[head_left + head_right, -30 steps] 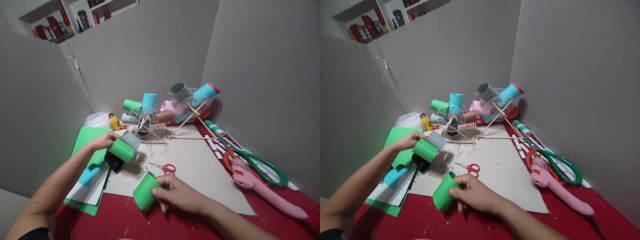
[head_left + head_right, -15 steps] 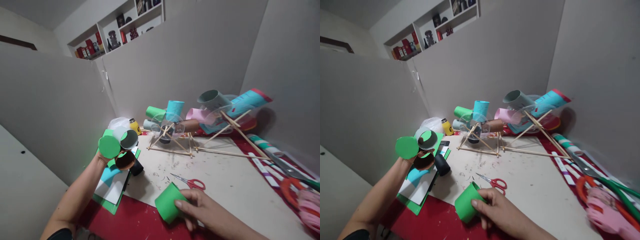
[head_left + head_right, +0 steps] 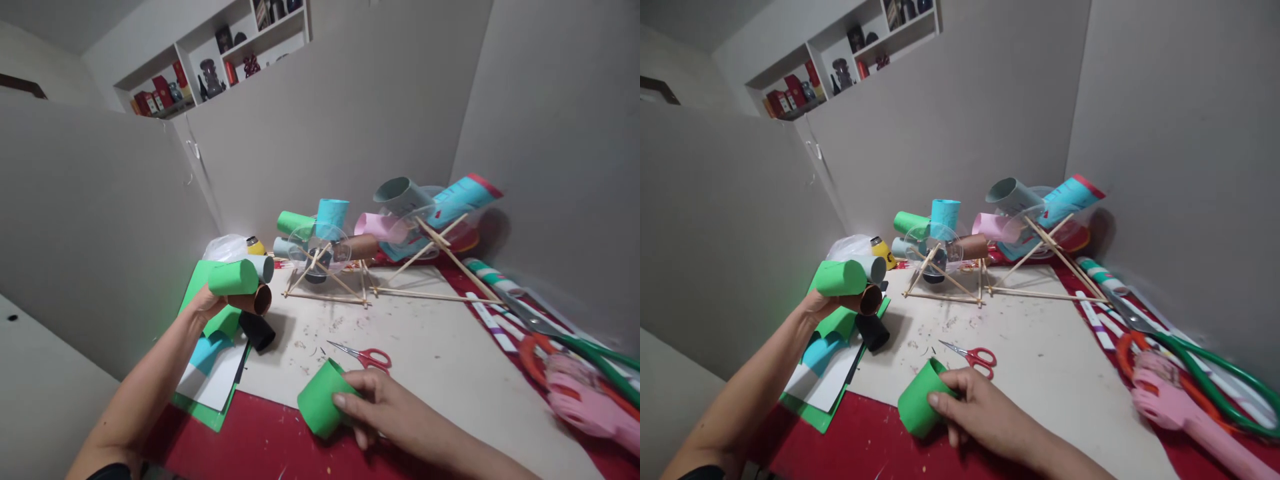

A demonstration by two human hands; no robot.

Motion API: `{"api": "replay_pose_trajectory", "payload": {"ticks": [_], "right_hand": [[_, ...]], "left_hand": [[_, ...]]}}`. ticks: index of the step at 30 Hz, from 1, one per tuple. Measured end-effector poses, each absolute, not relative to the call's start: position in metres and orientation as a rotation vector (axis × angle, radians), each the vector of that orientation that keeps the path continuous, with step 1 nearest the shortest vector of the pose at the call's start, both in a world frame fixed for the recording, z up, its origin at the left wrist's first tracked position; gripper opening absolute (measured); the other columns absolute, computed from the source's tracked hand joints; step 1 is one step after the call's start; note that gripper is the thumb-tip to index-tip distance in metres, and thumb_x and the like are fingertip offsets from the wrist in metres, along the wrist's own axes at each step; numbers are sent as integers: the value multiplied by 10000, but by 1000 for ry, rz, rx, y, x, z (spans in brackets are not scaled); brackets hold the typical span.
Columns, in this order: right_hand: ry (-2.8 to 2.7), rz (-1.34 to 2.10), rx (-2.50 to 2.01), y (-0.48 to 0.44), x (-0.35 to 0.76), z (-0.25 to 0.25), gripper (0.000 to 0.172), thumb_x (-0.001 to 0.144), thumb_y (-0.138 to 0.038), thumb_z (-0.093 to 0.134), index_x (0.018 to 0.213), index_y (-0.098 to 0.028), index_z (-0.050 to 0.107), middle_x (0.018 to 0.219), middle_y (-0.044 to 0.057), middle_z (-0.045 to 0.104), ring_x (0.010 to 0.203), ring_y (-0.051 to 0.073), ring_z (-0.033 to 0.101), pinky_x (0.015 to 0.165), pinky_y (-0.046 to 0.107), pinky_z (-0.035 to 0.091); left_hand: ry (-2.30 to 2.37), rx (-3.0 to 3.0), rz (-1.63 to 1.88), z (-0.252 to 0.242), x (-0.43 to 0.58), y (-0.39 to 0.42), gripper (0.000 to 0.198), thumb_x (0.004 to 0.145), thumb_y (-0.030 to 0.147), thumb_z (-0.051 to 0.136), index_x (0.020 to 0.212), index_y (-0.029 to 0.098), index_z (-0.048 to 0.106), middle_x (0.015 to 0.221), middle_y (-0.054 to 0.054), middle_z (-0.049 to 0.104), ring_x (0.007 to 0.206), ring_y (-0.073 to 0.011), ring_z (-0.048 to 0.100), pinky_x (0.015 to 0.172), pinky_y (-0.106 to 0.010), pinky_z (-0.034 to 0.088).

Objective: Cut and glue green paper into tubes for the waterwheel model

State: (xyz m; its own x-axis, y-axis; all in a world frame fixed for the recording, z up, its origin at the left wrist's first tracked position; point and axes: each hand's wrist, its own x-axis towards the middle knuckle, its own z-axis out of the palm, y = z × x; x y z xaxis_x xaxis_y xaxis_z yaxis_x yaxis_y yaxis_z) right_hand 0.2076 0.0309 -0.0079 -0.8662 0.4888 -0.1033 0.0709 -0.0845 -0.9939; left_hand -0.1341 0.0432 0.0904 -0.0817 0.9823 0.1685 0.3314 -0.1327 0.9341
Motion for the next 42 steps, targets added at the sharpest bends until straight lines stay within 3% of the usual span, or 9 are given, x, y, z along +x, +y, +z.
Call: {"api": "replay_pose_trajectory", "payload": {"ticks": [9,15,18,22,25,28,32,36,42], "right_hand": [[-1867,1974,-627,31,208,-7,486,792,-631,686,795,-146,697,592,-23,556,480,102,502,463,222,408],[-1892,1964,-614,29,207,-9,455,815,-591,674,771,-138,685,620,-18,543,496,99,501,471,220,420],[-1895,1959,-625,29,207,-9,446,812,-592,671,775,-147,672,618,-28,523,493,99,502,469,220,425],[-1901,1942,-629,30,206,-9,437,800,-590,674,746,-157,647,605,-35,513,481,98,499,464,219,425],[-1912,1922,-634,29,206,-8,427,826,-569,640,715,-157,626,601,-35,513,469,89,491,463,213,412],[-1917,1919,-630,28,206,-6,407,841,-535,621,712,-150,640,591,-30,525,457,84,479,462,212,410],[-1915,1944,-607,29,207,-6,373,835,-489,631,799,-127,717,689,35,661,481,86,498,487,219,430],[-1904,1955,-617,31,208,-7,372,839,-470,631,844,-114,739,781,88,736,485,83,503,498,220,432],[-1891,1962,-614,32,207,-10,352,851,-457,631,837,-121,736,762,72,736,487,79,504,507,211,432]], "left_hand": [[1599,1523,1247,112,-139,50,244,592,349,817,732,156,768,697,-45,759,716,-232,711,689,-317,569],[1670,1634,1147,119,-139,59,279,644,386,793,801,157,765,677,-15,744,687,-218,702,687,-308,558],[1700,1731,1024,114,-132,78,319,742,427,748,898,149,752,749,-16,745,735,-220,703,710,-313,561],[1759,1888,724,105,-126,107,324,921,403,633,1105,138,665,1053,-58,699,911,-212,680,799,-373,574],[1842,1998,450,100,-124,126,350,948,372,610,1220,151,603,1214,-85,627,1032,-235,643,866,-430,564],[1938,2079,226,96,-121,142,368,944,370,615,1244,159,595,1249,-91,614,1065,-248,632,888,-445,556],[2050,2147,44,92,-118,162,359,949,367,608,1247,167,593,1259,-95,611,1071,-243,630,898,-446,552],[2131,2182,-33,90,-120,180,356,950,364,607,1250,173,592,1266,-98,607,1077,-239,628,902,-444,551],[2139,2222,-40,83,-125,197,351,953,362,602,1251,176,591,1267,-99,607,1073,-235,629,900,-442,552]]}}
